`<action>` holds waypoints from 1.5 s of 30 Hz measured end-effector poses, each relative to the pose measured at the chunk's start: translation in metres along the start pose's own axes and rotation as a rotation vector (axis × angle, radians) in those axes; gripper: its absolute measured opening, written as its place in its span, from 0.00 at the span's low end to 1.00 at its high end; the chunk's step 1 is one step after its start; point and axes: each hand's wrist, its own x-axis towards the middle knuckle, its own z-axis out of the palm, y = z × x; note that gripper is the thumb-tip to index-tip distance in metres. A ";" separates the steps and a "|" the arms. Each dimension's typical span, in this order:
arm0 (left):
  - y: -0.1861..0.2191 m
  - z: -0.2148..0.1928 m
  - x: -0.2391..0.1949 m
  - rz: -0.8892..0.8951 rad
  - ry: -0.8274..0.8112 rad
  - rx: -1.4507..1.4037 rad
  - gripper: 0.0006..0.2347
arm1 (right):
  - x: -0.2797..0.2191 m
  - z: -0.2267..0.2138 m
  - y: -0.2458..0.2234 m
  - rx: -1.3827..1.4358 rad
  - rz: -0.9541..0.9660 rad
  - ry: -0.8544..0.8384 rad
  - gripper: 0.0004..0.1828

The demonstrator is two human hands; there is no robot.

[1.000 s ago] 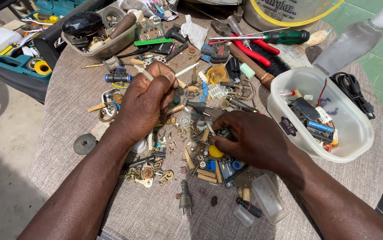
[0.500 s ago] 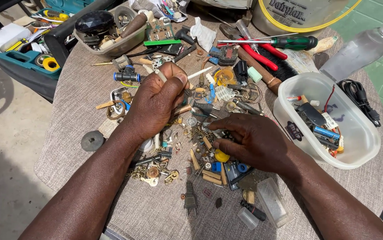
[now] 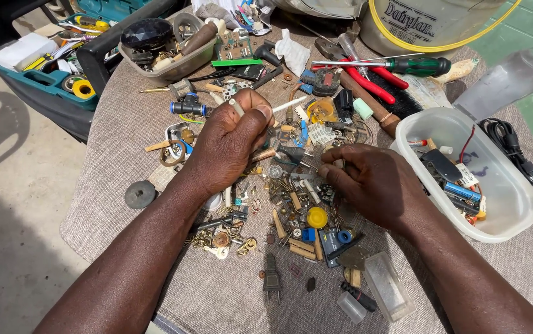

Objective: The person sorts through a large pile of electronic components and scrap on a table, picking up various items such as batteries, wires, and small circuit parts. They examine the items by hand and place selected pieces into a white plastic container. The process involves repeatedly reaching into the pile, selecting specific components, and organizing them into the container.

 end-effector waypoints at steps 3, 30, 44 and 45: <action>-0.003 -0.001 0.001 -0.012 -0.010 0.000 0.09 | 0.006 0.005 0.000 -0.074 -0.061 -0.012 0.12; -0.009 -0.003 0.006 0.028 0.019 -0.083 0.09 | 0.013 0.023 -0.002 0.541 0.155 -0.129 0.10; 0.001 -0.004 0.002 0.017 0.027 -0.060 0.09 | 0.021 0.023 -0.048 0.315 0.126 -0.313 0.18; 0.003 -0.003 0.002 0.021 0.027 -0.066 0.09 | 0.022 0.026 -0.051 0.195 0.082 -0.316 0.18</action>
